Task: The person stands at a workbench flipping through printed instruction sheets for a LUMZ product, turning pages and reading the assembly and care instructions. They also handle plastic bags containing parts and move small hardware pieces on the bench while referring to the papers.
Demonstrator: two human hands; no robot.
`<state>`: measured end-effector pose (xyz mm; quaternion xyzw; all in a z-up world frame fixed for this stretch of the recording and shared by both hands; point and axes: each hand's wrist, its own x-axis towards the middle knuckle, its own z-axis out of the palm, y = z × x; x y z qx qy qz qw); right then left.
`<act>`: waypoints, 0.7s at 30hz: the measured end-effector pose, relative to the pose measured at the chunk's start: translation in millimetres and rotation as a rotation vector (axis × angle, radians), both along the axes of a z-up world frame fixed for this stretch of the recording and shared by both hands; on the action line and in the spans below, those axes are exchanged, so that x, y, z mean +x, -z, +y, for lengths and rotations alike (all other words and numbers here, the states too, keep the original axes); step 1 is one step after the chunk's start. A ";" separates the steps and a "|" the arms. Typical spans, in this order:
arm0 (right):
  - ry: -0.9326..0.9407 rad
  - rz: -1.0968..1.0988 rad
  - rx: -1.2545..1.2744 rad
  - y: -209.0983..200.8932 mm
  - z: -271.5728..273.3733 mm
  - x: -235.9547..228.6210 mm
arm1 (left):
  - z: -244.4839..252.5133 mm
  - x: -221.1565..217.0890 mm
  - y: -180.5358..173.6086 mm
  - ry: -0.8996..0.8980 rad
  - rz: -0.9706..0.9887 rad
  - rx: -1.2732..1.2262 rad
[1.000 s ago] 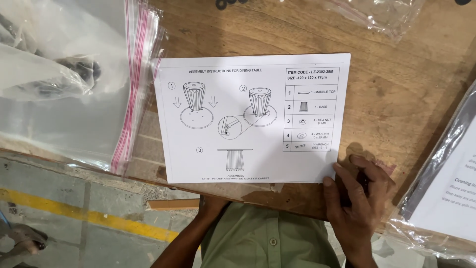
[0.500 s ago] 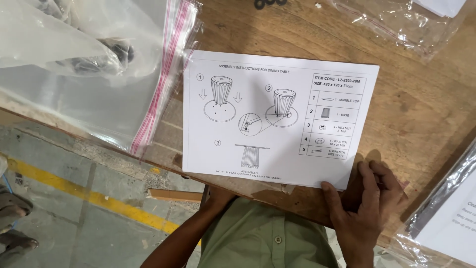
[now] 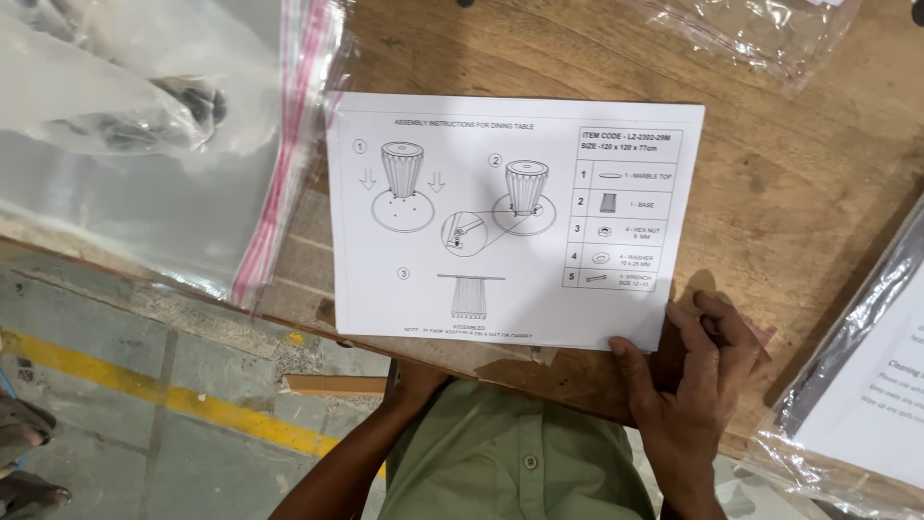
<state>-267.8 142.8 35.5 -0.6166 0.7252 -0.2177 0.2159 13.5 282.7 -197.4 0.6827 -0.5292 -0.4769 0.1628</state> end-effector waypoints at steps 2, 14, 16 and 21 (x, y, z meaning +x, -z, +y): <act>-0.007 0.020 -0.010 0.7 0.5 1.1 | -1.0 3.6 -4.6 0.000 -0.026 0.009; 0.038 -0.068 -0.044 4.3 4.3 -2.4 | -33.4 -1.1 -48.4 0.056 -0.134 0.066; 0.051 -0.095 -0.048 2.9 4.9 -2.2 | -38.8 0.1 -61.5 0.069 -0.155 0.073; 0.063 -0.093 -0.112 0.8 3.4 -5.8 | -69.1 1.5 -99.5 0.200 -0.185 0.084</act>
